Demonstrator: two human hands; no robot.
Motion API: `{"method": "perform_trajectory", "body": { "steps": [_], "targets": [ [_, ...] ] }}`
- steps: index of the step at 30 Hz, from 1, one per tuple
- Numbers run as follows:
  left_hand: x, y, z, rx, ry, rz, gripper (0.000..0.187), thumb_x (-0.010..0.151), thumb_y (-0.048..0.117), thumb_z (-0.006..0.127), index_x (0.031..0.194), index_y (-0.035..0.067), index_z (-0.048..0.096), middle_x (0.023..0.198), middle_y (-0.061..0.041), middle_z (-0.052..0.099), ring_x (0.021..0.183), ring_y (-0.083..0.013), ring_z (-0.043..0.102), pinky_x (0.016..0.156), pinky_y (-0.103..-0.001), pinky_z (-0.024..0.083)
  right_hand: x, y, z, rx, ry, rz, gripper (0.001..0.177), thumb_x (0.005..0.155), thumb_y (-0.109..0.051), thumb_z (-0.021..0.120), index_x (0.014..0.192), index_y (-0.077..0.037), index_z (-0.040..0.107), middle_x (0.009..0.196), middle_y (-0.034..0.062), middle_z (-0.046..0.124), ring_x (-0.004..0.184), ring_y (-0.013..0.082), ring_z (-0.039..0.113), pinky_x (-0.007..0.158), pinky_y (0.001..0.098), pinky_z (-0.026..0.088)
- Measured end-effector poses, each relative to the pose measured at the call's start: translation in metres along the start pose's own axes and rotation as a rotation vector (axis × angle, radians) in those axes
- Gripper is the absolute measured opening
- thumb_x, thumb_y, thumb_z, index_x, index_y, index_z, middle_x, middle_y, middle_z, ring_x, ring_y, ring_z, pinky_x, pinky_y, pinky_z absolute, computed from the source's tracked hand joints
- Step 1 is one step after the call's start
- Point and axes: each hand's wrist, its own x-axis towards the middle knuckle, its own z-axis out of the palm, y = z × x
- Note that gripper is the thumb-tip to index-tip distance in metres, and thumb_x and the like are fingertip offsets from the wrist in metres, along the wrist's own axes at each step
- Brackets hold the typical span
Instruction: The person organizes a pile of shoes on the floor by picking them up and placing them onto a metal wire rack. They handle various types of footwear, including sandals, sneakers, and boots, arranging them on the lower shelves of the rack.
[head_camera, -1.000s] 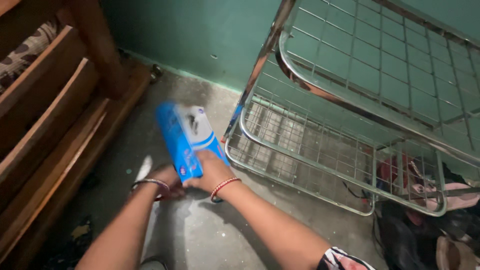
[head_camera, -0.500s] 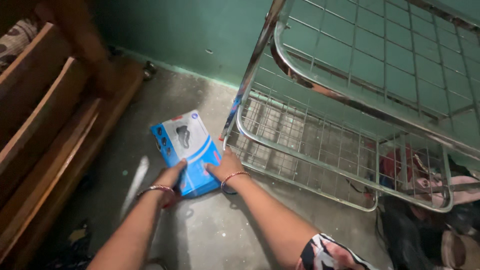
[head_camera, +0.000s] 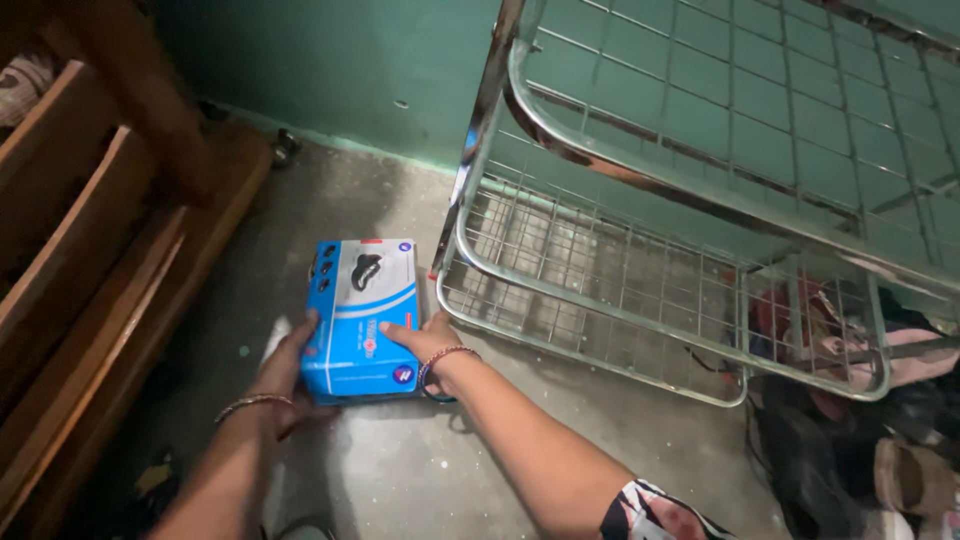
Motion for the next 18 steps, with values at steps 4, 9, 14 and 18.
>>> {"method": "perform_trajectory", "body": {
  "steps": [4, 9, 14, 18],
  "targets": [
    [-0.014, 0.008, -0.003, -0.038, -0.158, 0.049, 0.066, 0.088, 0.052, 0.062, 0.139, 0.011, 0.056, 0.140, -0.018, 0.066, 0.119, -0.0343, 0.067, 0.100, -0.060, 0.052, -0.015, -0.002, 0.000, -0.019, -0.006, 0.003, 0.081, 0.080, -0.059, 0.080, 0.116, 0.007, 0.049, 0.090, 0.0282, 0.070, 0.050, 0.0278, 0.057, 0.033, 0.0397, 0.037],
    [-0.045, 0.028, 0.005, 0.007, -0.148, 0.013, 0.059, 0.092, 0.050, 0.058, 0.134, 0.008, 0.061, 0.129, -0.019, 0.070, 0.113, -0.0336, 0.068, 0.098, -0.060, 0.054, -0.033, -0.014, -0.004, 0.039, -0.115, 0.166, 0.083, 0.073, -0.071, 0.071, 0.131, -0.011, 0.062, 0.110, 0.0158, 0.073, 0.083, 0.0269, 0.070, 0.065, 0.0460, 0.051],
    [-0.102, 0.053, 0.020, 0.161, -0.093, -0.006, 0.058, 0.095, 0.051, 0.056, 0.132, 0.007, 0.064, 0.127, -0.021, 0.072, 0.108, -0.0334, 0.069, 0.097, -0.056, 0.054, -0.085, -0.034, -0.022, 0.038, -0.201, 0.202, 0.084, 0.073, -0.079, 0.060, 0.139, -0.027, 0.060, 0.123, 0.0048, 0.072, 0.107, 0.0257, 0.068, 0.087, 0.0483, 0.051],
    [-0.167, 0.061, 0.026, 0.274, -0.017, 0.045, 0.059, 0.097, 0.053, 0.057, 0.134, 0.007, 0.062, 0.128, -0.023, 0.069, 0.110, -0.0328, 0.067, 0.099, -0.056, 0.053, -0.130, -0.044, -0.035, 0.099, -0.263, 0.138, 0.084, 0.072, -0.080, 0.060, 0.138, -0.028, 0.058, 0.130, 0.0060, 0.069, 0.112, 0.0260, 0.066, 0.088, 0.0491, 0.049]
  ]
}}
